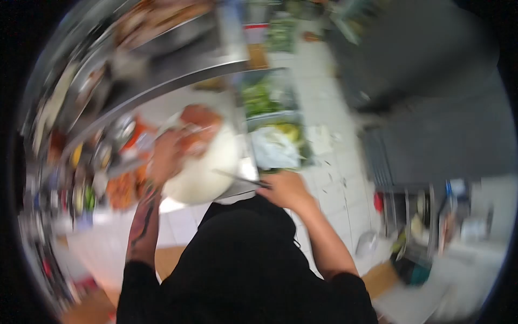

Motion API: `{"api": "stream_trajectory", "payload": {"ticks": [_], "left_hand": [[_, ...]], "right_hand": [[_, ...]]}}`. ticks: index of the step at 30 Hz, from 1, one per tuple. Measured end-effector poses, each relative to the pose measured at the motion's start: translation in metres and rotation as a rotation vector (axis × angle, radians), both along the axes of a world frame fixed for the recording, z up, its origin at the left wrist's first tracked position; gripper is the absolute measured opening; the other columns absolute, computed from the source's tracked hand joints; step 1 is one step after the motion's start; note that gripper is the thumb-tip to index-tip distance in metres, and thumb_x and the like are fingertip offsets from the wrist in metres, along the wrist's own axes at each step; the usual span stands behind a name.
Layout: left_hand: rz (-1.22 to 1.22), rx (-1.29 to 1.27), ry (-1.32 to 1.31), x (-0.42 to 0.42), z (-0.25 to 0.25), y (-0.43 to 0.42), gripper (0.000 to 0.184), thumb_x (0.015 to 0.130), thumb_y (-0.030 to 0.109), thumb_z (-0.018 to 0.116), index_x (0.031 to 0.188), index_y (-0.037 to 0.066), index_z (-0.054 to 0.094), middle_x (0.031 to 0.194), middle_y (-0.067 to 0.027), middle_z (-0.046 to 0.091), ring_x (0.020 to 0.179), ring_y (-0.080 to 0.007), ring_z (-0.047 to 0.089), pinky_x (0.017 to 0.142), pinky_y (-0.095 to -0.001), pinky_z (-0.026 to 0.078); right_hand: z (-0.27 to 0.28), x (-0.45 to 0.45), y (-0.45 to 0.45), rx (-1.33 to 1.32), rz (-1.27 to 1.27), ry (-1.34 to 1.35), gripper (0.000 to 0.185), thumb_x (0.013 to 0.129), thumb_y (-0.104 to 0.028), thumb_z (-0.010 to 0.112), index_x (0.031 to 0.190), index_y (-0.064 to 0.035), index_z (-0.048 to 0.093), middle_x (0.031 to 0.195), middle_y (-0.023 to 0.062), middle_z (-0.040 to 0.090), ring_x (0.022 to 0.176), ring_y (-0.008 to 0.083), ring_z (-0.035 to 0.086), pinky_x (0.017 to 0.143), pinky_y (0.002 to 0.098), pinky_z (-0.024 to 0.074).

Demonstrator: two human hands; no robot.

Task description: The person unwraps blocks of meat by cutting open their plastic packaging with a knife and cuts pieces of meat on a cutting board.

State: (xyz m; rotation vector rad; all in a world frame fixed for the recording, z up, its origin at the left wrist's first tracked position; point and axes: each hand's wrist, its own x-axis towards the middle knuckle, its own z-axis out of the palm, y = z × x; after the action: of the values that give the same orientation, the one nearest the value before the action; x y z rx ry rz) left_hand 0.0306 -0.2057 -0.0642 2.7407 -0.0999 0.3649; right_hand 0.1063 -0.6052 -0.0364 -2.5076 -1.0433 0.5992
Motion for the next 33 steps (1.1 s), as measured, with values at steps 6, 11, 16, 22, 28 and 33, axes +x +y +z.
{"api": "stream_trajectory", "payload": {"ticks": [6, 11, 16, 22, 28, 33], "left_hand": [[0.201, 0.273, -0.263, -0.057, -0.074, 0.086, 0.075, 0.097, 0.029, 0.08, 0.156, -0.004, 0.046, 0.141, -0.0297, 0.059, 0.119, -0.0392, 0.065, 0.097, -0.0503, 0.056], [0.504, -0.239, 0.287, -0.083, -0.099, 0.085, 0.088, 0.101, 0.062, 0.067, 0.161, 0.0, 0.044, 0.162, -0.0321, 0.042, 0.139, -0.0503, 0.051, 0.115, -0.056, 0.044], [0.394, -0.058, 0.289, -0.058, -0.054, 0.043, 0.09, 0.104, 0.064, 0.061, 0.167, 0.004, 0.037, 0.17, -0.0314, 0.03, 0.158, -0.0497, 0.03, 0.124, -0.0557, 0.035], [0.176, -0.049, 0.063, -0.061, -0.086, 0.064, 0.073, 0.108, 0.04, 0.068, 0.166, 0.004, 0.04, 0.169, -0.023, 0.04, 0.155, -0.0405, 0.04, 0.12, -0.0537, 0.041], [0.31, -0.459, 0.026, -0.08, -0.094, 0.064, 0.041, 0.105, 0.016, 0.075, 0.138, -0.003, 0.061, 0.159, -0.0213, 0.05, 0.14, -0.0305, 0.054, 0.104, -0.0409, 0.057], [0.273, -0.23, -0.135, -0.091, -0.096, 0.073, 0.031, 0.101, 0.007, 0.077, 0.127, 0.0, 0.062, 0.153, -0.0217, 0.051, 0.138, -0.0366, 0.055, 0.102, -0.0431, 0.06]], "right_hand": [[-0.015, -0.04, 0.034, 0.082, -0.057, -0.07, 0.033, 0.089, -0.043, 0.081, 0.09, -0.0103, 0.079, 0.085, 0.014, 0.077, 0.087, 0.0376, 0.076, 0.074, 0.0508, 0.0597], [-0.04, -0.07, 0.065, 0.065, -0.141, -0.091, 0.032, 0.084, -0.041, 0.086, 0.09, -0.0095, 0.081, 0.087, 0.0143, 0.078, 0.089, 0.037, 0.078, 0.074, 0.049, 0.0607], [-0.038, -0.056, 0.064, 0.073, -0.119, -0.029, 0.027, 0.079, -0.03, 0.085, 0.092, -0.0065, 0.084, 0.092, 0.0159, 0.08, 0.089, 0.0359, 0.079, 0.075, 0.0486, 0.0617], [-0.028, -0.039, 0.066, 0.001, -0.072, -0.016, 0.034, 0.083, -0.04, 0.087, 0.097, -0.0092, 0.085, 0.097, 0.013, 0.081, 0.096, 0.0342, 0.079, 0.08, 0.0471, 0.0617], [-0.029, -0.034, 0.07, 0.004, -0.047, -0.028, 0.036, 0.084, -0.041, 0.088, 0.098, -0.0079, 0.084, 0.096, 0.013, 0.082, 0.096, 0.0341, 0.079, 0.08, 0.0465, 0.062], [-0.028, -0.031, 0.061, -0.055, 0.015, 0.014, 0.037, 0.09, -0.045, 0.08, 0.107, -0.0125, 0.081, 0.101, 0.0147, 0.079, 0.098, 0.0357, 0.077, 0.082, 0.0488, 0.061]]}}
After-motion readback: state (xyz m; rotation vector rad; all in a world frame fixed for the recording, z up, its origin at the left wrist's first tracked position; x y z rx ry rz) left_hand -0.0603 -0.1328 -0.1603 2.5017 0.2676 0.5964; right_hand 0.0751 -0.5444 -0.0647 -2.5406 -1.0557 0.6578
